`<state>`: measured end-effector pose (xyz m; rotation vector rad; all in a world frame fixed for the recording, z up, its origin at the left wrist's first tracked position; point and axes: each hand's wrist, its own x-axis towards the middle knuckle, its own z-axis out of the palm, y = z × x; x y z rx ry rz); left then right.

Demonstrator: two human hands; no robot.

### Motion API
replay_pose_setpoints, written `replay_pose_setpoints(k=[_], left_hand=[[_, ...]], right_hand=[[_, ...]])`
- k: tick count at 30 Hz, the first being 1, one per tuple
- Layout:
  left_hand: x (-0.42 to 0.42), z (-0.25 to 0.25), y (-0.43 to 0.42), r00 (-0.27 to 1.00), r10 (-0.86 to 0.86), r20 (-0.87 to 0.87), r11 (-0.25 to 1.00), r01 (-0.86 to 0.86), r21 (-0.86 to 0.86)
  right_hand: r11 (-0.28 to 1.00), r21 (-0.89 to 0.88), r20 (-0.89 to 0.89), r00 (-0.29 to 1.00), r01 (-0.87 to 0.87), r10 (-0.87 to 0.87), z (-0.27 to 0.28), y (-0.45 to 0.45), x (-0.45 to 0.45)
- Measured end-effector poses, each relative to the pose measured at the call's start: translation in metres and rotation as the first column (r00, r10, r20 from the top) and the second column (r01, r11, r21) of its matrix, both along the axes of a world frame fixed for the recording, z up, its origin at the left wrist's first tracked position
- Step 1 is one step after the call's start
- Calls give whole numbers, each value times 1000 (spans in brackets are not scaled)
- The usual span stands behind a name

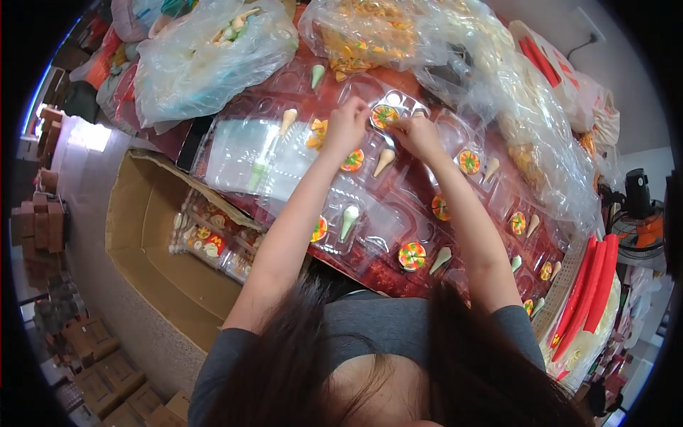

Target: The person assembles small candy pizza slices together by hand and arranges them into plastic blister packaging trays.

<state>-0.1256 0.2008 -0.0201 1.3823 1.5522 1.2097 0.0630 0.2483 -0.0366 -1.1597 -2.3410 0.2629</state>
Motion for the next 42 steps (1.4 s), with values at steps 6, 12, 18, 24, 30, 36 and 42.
replay_pose_setpoints(k=[6, 12, 18, 24, 30, 36, 42], left_hand=[[9, 13, -2, 753, -157, -638, 965, 255, 64], [4, 6, -2, 641, -220, -735, 939, 344, 20], [4, 1, 1, 723, -191, -664, 947, 315, 70], [3, 5, 1, 738, -191, -647, 963, 267, 20], [9, 5, -1, 696, -135, -706, 972, 230, 40], [6, -1, 4, 759, -128, -639, 977, 208, 52], [4, -1, 4, 816, -140, -561, 978, 202, 49]], right_hand=[[982, -110, 46, 988, 153, -149, 13, 3, 7], [969, 62, 197, 949, 239, -246, 8, -1, -7], [938, 132, 273, 898, 321, -346, 10, -2, -18], [953, 148, 186, 939, 263, -288, 7, -5, -14], [963, 83, 231, 935, 257, -270, 18, -7, -13], [968, -2, 77, 965, 251, -250, 18, -4, -13], [989, 66, -4, 991, 135, -135, 3, 12, -17]])
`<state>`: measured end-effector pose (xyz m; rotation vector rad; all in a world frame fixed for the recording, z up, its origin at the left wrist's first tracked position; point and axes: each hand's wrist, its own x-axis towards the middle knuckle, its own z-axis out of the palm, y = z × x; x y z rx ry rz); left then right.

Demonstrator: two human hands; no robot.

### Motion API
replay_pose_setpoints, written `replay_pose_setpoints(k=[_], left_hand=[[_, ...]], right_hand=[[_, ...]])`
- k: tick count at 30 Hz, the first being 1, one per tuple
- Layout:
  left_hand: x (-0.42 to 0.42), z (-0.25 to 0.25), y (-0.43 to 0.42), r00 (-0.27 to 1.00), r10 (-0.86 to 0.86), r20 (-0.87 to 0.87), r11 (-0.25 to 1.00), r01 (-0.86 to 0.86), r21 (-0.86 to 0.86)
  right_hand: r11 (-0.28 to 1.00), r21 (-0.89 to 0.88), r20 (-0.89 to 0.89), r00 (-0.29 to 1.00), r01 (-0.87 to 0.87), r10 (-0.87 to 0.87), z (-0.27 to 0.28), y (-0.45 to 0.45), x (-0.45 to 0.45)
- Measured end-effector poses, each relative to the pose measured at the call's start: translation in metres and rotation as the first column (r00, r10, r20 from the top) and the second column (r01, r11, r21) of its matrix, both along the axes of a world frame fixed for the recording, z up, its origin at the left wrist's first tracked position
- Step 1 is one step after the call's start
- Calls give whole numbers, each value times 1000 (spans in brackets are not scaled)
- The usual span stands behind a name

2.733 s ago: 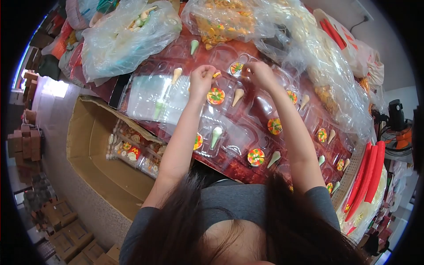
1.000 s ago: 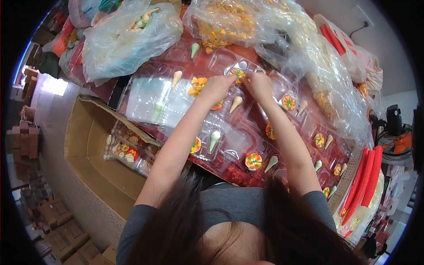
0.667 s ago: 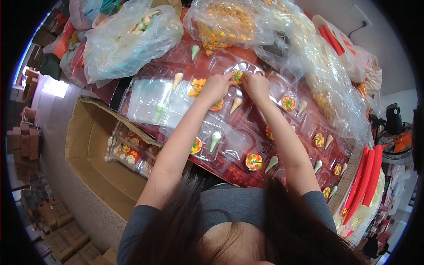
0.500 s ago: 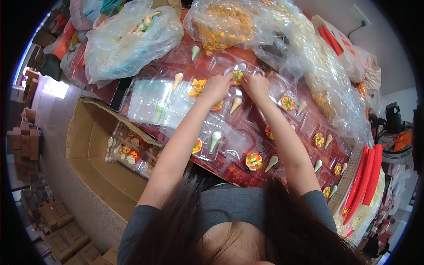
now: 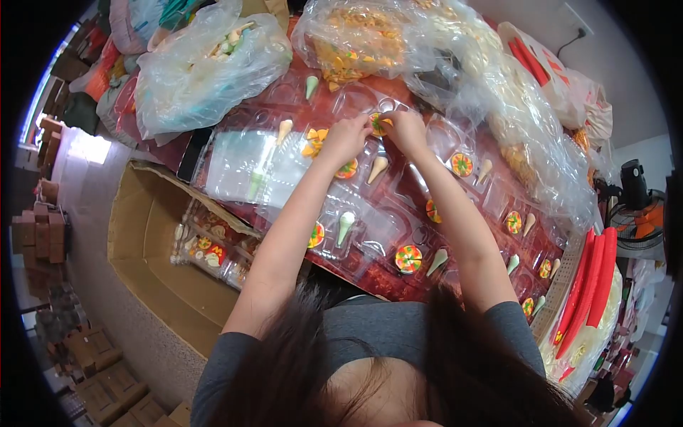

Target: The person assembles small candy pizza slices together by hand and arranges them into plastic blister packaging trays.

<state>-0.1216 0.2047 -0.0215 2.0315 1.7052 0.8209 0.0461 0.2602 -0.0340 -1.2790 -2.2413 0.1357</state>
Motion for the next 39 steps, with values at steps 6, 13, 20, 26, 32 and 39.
replay_pose_setpoints(k=[6, 13, 20, 26, 32, 39], left_hand=[[0, -2, 1, 1000, 8, -9, 1000, -8, 9], [0, 1, 1, 999, 33, -6, 999, -33, 13], [1, 7, 2, 986, 68, 155, 997, -60, -54], [9, 31, -14, -83, 387, 918, 898, 258, -355], [62, 69, -83, -124, 411, 903, 736, 630, -248], [141, 91, -166, -26, 419, 908, 442, 879, -178]], right_hand=[[998, -19, 307, 950, 62, -53, 1, -2, -17], [996, 87, 254, 966, 28, -50, -16, 2, -18], [993, -37, -258, 960, 108, -114, -11, 2, -6], [856, -455, -731, 653, -247, -200, 41, -51, 17], [955, -272, -748, 651, -120, -131, 102, -163, 56], [935, 240, -552, 829, 262, -90, 111, -267, 117]])
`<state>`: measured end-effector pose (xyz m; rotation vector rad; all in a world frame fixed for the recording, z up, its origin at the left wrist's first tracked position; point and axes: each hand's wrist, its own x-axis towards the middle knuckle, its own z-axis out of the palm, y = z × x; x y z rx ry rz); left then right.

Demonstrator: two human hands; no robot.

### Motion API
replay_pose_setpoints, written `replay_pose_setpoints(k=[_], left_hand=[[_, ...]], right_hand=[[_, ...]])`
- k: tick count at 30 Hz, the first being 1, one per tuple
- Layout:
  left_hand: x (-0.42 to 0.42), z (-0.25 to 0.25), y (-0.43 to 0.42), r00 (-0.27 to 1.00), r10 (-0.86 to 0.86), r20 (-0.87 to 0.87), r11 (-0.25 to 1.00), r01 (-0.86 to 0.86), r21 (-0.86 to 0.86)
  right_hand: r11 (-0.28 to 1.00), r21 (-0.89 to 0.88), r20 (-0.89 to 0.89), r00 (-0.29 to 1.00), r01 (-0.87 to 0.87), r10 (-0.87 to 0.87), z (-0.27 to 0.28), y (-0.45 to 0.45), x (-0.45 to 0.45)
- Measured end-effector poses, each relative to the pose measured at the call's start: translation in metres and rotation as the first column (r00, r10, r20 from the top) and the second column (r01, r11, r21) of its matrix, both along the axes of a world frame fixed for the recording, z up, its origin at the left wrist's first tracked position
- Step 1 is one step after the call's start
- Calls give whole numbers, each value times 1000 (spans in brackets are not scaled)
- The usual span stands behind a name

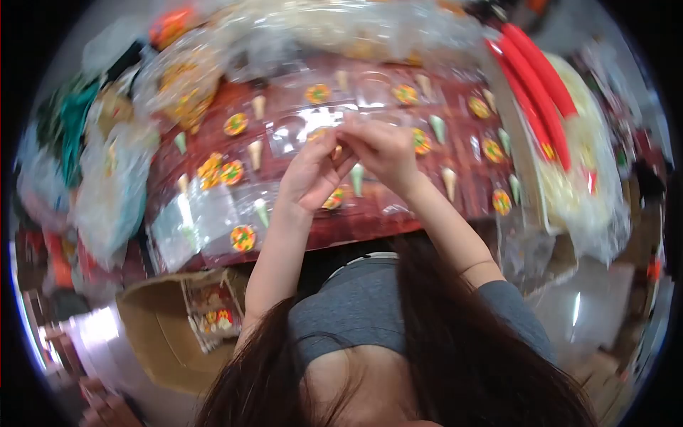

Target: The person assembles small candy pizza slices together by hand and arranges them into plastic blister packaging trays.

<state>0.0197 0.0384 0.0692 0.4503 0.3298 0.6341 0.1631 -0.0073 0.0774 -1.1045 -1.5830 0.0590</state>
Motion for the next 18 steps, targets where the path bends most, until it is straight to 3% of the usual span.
replay_pose_setpoints(k=[2, 5, 7, 9, 11, 12, 13, 14, 15, 16, 17, 18], left_hand=[[19, -4, -18, 993, -110, 50, 989, 114, -90], [57, -22, -44, 905, -392, 163, 916, 400, -19], [79, -4, -75, 912, -407, -57, 912, 402, -85], [105, 8, -102, 874, -474, -107, 880, 466, -97], [128, 18, -127, 833, -510, -213, 860, 500, -104], [135, 18, -134, 815, -516, -265, 855, 506, -110], [139, 10, -135, 817, -509, -270, 860, 497, -116], [143, -6, -132, 803, -587, -103, 807, 569, -159], [146, -25, -127, 769, -635, 70, 750, 636, -182], [148, -41, -121, 717, -654, 241, 694, 695, -186], [147, -48, -116, 652, -643, 402, 647, 743, -170], [146, -49, -112, 689, -611, 389, 687, 706, -173]], right_hand=[[988, 91, 160, 978, 123, -137, 1, -39, 21], [934, 114, 311, 881, 339, -357, 6, -101, 49], [887, 89, 299, 837, 453, -457, 3, -135, 62], [854, -3, 198, 838, 520, -509, 2, -172, 78], [733, -66, -19, 734, 677, -679, 10, -218, 98], [630, 289, 23, 652, 721, -758, 1, -247, 141], [683, 58, -401, 643, 729, -652, 24, -275, 143], [730, -44, -806, 407, 682, -429, 47, -304, 143], [813, 308, -903, 420, 494, 87, 34, -355, 172], [805, 502, -824, 457, 318, 333, 24, -395, 192], [821, 509, -761, 582, 259, 288, -1, -433, 219], [859, 450, -802, 533, 244, 268, -41, -462, 251]])
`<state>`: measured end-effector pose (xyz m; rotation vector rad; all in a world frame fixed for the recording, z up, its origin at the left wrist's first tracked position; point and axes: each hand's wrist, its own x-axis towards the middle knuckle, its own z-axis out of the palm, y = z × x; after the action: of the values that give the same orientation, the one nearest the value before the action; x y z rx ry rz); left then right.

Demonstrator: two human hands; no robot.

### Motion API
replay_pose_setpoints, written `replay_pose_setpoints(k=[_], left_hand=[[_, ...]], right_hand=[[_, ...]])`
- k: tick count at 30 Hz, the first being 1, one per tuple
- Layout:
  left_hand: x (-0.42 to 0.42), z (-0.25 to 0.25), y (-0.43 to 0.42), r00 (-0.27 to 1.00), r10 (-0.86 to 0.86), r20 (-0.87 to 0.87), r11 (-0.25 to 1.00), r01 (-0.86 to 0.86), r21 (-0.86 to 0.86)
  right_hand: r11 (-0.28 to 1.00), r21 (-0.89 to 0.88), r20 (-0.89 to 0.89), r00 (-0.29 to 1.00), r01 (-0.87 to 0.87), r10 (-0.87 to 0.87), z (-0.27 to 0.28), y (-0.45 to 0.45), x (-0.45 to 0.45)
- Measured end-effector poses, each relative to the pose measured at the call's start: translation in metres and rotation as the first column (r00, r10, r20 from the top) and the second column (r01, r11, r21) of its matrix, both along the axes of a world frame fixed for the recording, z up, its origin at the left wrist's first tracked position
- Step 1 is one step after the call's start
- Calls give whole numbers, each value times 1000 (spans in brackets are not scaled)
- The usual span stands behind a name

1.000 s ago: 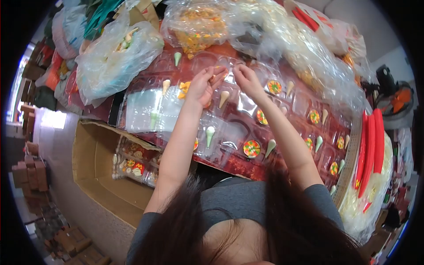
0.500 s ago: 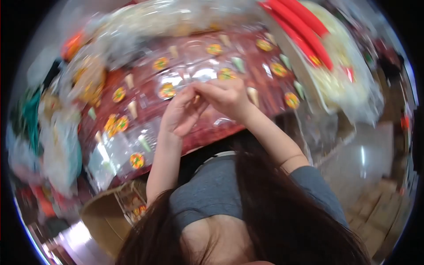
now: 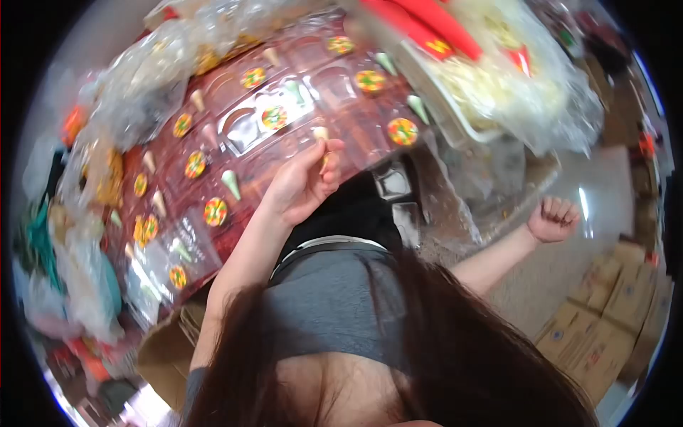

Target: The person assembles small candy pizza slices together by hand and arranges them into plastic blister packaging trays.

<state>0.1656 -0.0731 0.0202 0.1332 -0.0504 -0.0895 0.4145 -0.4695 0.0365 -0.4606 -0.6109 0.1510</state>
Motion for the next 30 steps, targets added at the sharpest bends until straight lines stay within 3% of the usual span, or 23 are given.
replay_pose_setpoints(k=[1, 2, 4, 6, 9, 12, 15, 17, 19, 20, 21, 22, 24, 26, 28, 30], left_hand=[[-3, 0, 5, 999, 30, -35, 999, -29, 31], [-9, 1, 11, 995, 63, -72, 996, -58, 66], [-25, 5, 19, 981, 130, -144, 985, -112, 131], [-43, 22, 20, 937, 274, -219, 948, -226, 223], [-70, 54, 21, 762, 513, -396, 831, -326, 451], [-111, 45, 27, 688, 656, -309, 700, -401, 591], [-157, 31, 35, 616, 762, -200, 552, -456, 699], [-189, 22, 40, 469, 871, -142, 391, -489, 780], [-218, 15, 43, 318, 945, -78, 235, -490, 840], [-231, 13, 43, 297, 952, -75, 222, -503, 835], [-246, 12, 42, 245, 965, -90, 198, -462, 865], [-260, 10, 42, 195, 975, -104, 179, -417, 891], [-280, 6, 38, 96, 986, -135, 160, -323, 933], [-289, 0, 31, 74, 988, -135, 152, -327, 933], [-293, -2, 22, 46, 992, -116, 124, -312, 942], [-292, -2, 15, 19, 995, -102, 103, -314, 944]], right_hand=[[997, -54, -48, 998, -47, 45, -40, -29, 32], [969, -244, -174, 981, 43, -87, -84, -38, 57], [750, -653, -325, 854, 109, -407, -150, -19, 82], [485, -874, -285, 788, 19, -545, -201, 0, 92], [214, -976, -166, 808, -50, -566, -237, 22, 103], [-20, -1000, 10, 839, -2, -544, -243, 29, 118], [-281, -939, 321, 795, 198, -514, -208, 37, 130], [-394, -819, 572, 648, 417, -502, -154, 49, 127], [-377, -674, 724, 468, 635, -507, -87, 71, 114], [-322, -602, 760, 400, 731, -511, -52, 87, 102], [-310, -596, 764, 403, 741, -504, -19, 106, 86], [-139, -490, 788, 368, 861, -494, 9, 126, 67], [116, -457, 791, 463, 882, -400, 48, 178, 19], [359, -539, 770, 618, 762, -156, 62, 243, -49], [544, -703, 661, 703, 459, 262, 49, 333, -146], [510, -849, 489, 566, 136, 663, 31, 401, -235]])
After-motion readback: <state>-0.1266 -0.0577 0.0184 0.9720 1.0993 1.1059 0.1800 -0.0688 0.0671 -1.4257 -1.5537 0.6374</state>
